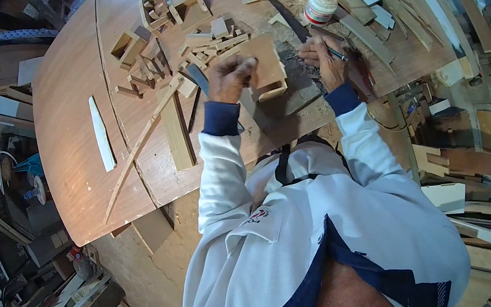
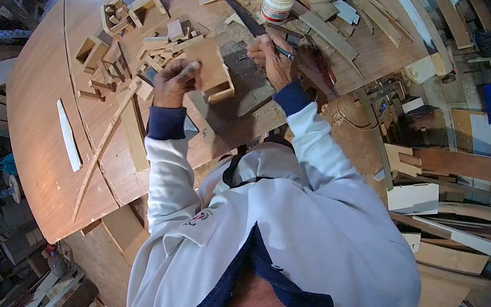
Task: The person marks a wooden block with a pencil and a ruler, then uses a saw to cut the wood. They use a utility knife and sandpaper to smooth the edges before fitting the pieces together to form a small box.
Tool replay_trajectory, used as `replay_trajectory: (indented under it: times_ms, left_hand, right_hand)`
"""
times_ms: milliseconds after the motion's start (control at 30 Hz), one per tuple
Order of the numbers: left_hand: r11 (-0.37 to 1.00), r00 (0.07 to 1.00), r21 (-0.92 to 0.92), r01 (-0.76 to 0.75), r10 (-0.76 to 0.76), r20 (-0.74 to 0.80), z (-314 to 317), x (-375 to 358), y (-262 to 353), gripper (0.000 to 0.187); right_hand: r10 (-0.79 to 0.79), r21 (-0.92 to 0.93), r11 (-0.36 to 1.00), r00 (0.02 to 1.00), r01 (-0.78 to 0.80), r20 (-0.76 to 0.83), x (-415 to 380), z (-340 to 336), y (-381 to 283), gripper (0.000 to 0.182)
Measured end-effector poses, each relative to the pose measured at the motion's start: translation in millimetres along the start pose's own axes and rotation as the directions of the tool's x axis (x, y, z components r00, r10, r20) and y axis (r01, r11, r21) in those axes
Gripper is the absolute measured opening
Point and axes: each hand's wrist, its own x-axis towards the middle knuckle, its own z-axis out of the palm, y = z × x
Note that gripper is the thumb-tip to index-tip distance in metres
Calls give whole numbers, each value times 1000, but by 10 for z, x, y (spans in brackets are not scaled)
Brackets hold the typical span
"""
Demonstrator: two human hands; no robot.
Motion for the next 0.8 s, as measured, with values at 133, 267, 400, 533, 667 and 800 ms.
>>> replay_trajectory:
  times_ms: [133, 267, 400, 533, 667, 800]
  left_hand:
    - [992, 902, -128, 16, -70, -426, -203, -161, 64, 22]
    - [985, 828, -164, 57, -139, -544, -483, -287, -216, 15]
    - [970, 785, -232, 74, -200, -586, -451, -400, -360, 14]
    - [966, 768, -257, 42, -196, -610, -450, -517, -446, 15]
    - [976, 759, -209, 67, -185, -624, -447, -637, -418, 15]
    - [987, 763, -152, 60, -144, -630, -478, -732, -508, 18]
  right_hand:
    - [90, -93, 992, 994, -85, 54, -85, -47, -15, 34]
    - [-50, -530, 836, 982, 142, 184, 35, 65, 24, 42]
    - [-69, -759, 524, 907, 388, 416, 90, 328, -214, 31]
    - [-87, -792, 433, 895, 429, 438, 115, 442, -228, 32]
    - [-104, -806, 414, 902, 423, 419, 248, 444, -189, 30]
    - [-218, -764, 450, 886, 463, 409, 638, 445, -218, 29]
